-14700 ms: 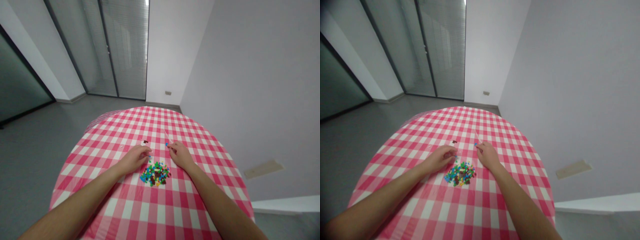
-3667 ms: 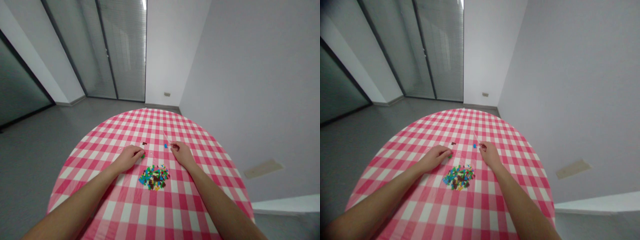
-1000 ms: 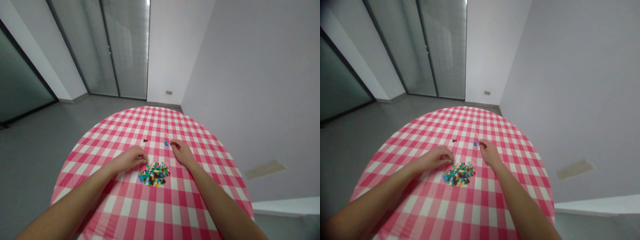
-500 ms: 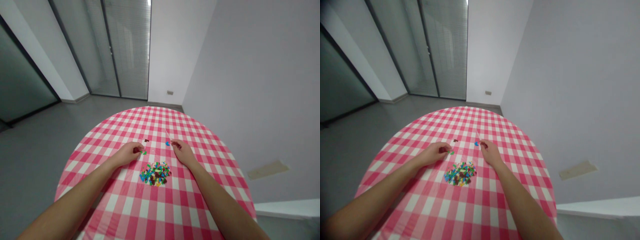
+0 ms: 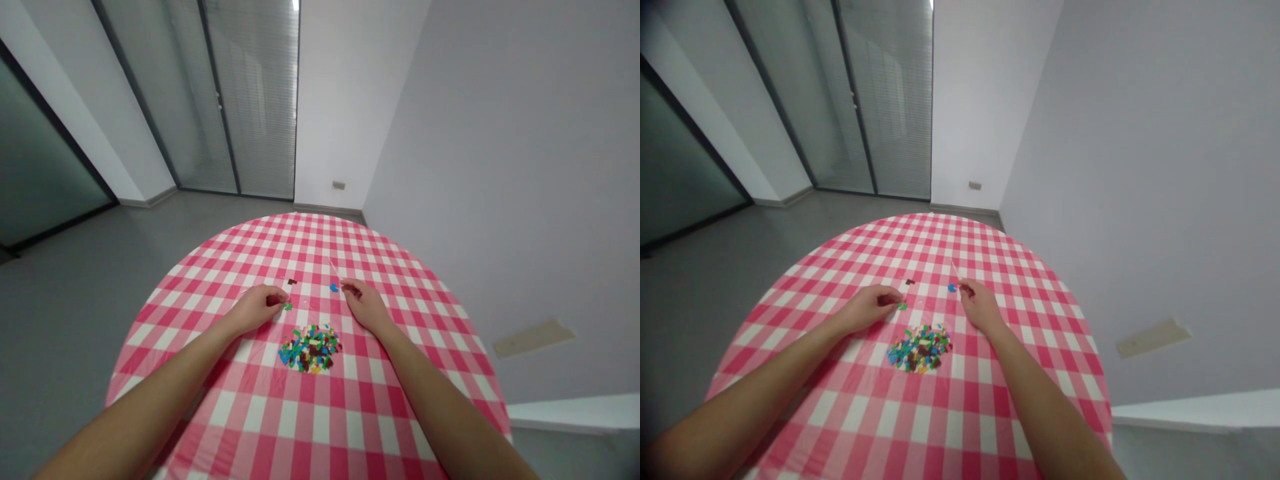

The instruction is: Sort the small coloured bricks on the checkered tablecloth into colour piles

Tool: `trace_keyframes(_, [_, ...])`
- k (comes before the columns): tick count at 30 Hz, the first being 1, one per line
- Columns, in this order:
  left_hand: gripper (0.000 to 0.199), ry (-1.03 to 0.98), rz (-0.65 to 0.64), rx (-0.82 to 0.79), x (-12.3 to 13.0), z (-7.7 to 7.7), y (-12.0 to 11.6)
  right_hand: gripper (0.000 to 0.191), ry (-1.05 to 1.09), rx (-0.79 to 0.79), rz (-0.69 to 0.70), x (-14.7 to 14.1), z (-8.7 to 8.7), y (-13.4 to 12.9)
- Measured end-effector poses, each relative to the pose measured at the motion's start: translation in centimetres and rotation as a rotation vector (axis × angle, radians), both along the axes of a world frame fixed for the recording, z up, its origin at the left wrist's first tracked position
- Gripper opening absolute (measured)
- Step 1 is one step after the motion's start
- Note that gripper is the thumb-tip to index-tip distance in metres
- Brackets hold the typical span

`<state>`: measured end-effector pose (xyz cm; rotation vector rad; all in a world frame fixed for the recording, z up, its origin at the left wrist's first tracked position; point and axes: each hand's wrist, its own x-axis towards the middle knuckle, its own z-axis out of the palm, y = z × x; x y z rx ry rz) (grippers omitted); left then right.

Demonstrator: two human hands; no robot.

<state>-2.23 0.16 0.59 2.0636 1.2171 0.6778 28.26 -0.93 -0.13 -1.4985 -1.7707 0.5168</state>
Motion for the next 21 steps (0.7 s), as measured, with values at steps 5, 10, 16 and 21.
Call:
trace_keyframes(5, [0.025,0.016,-0.013,0.008,0.17,0.54,-0.33,0.03,-0.014,0.001,0.004,0.0,0.26,-0.09])
trace_keyframes(10, [0.023,0.027,-0.025,0.029,0.31,0.69,-0.41,0.029,-0.019,0.004,0.005,-0.03,0.25,-0.08])
trace_keyframes(16, [0.022,0.037,-0.05,0.08,0.33,1.02,-0.7,0.029,-0.028,0.011,0.004,-0.1,0.34,-0.14])
trace_keyframes(21, [0.029,0.072,-0.141,0.196,0.99,0.51,-0.83,0.03,-0.03,0.006,-0.001,-0.11,0.42,-0.22])
